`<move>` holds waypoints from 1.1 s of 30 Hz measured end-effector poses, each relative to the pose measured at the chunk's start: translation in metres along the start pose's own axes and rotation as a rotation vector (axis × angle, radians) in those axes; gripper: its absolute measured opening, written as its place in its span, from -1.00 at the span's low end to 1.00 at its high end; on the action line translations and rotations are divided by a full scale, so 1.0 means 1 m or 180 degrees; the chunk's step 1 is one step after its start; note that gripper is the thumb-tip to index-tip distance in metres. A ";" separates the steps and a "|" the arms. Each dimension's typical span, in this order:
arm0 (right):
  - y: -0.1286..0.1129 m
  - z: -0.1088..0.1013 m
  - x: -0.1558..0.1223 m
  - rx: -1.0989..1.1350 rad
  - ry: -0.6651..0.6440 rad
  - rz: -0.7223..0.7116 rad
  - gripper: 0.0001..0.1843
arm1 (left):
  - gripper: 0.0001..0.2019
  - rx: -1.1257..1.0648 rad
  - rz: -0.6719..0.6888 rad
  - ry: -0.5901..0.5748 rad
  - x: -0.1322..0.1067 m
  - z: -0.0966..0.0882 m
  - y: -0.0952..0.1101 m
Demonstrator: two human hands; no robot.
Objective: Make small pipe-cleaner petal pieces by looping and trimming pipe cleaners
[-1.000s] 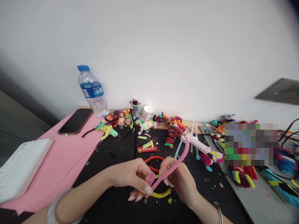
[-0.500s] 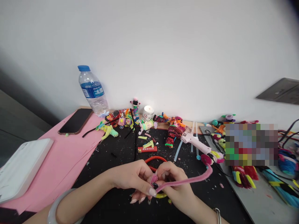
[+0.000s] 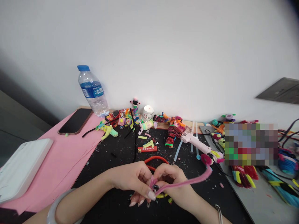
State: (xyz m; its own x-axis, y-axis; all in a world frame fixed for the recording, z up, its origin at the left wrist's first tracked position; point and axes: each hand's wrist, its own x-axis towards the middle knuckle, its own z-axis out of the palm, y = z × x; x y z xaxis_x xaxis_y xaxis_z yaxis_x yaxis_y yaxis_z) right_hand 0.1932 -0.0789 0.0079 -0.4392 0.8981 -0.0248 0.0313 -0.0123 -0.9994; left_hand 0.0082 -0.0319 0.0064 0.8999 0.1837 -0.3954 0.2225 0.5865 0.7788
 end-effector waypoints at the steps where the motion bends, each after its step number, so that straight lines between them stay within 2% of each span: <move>1: -0.001 0.000 0.001 0.0024 -0.0027 0.0011 -0.89 | -0.75 -0.0004 -0.0003 -0.0004 0.000 0.000 0.001; 7: -0.004 0.000 0.004 0.0342 -0.0109 0.0201 -0.86 | -0.76 -0.0092 -0.0004 -0.0118 -0.003 0.002 0.006; 15: -0.001 -0.002 0.006 0.0208 0.0010 -0.0447 -0.89 | -0.78 -0.0160 -0.0065 -0.0154 -0.004 0.005 0.006; 23: 0.002 -0.003 0.006 0.0122 0.0051 -0.0734 -0.89 | -0.82 -0.0153 -0.0155 -0.0160 -0.004 0.006 0.007; 28: 0.001 -0.002 0.004 0.0165 -0.0014 -0.0752 -0.94 | -0.87 -0.0112 -0.0181 -0.0248 -0.005 0.005 0.006; 33: 0.000 -0.001 0.003 0.0225 -0.0022 -0.0820 -0.93 | -0.77 -0.0058 -0.0179 -0.0377 0.001 0.002 0.001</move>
State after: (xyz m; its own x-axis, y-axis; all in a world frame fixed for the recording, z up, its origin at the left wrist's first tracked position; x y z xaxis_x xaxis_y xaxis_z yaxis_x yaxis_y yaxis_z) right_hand 0.1931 -0.0754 0.0079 -0.4306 0.8725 0.2307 -0.1449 0.1855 -0.9719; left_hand 0.0100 -0.0327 0.0084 0.9244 0.0563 -0.3773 0.2681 0.6077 0.7476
